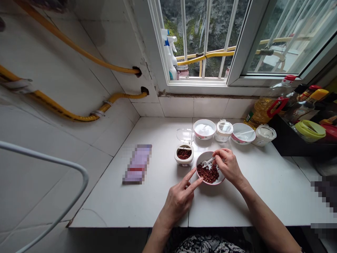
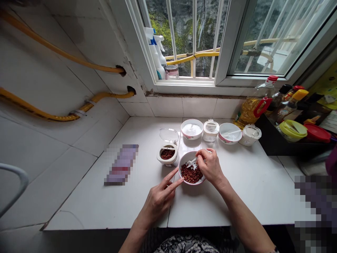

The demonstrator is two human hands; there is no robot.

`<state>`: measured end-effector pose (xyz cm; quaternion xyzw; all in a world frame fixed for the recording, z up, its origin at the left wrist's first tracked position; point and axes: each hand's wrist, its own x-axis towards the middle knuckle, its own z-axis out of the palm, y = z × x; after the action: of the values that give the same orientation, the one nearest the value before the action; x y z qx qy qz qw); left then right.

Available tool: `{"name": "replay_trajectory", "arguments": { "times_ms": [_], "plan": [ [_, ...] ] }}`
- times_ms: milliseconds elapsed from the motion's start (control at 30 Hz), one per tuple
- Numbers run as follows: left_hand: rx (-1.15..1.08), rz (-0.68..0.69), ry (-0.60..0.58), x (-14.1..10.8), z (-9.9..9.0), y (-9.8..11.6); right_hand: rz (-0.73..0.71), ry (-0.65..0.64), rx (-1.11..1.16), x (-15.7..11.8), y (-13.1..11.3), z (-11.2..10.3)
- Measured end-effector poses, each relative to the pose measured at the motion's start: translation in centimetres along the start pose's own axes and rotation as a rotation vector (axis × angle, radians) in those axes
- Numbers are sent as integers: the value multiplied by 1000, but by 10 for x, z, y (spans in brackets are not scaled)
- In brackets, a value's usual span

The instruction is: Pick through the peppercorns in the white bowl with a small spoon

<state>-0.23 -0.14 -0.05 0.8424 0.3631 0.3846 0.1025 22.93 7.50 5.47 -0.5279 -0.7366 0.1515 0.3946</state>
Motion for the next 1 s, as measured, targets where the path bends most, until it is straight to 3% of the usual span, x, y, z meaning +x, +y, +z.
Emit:
{"name": "replay_trajectory", "arguments": {
  "times_ms": [667,1000],
  "plan": [
    [-4,-2,-3,-1,0,0,-60,-122,39,2,-5,-6],
    [-1,5,7,1,0,1,98,-53,138,4,-8,-11]
  ]
}}
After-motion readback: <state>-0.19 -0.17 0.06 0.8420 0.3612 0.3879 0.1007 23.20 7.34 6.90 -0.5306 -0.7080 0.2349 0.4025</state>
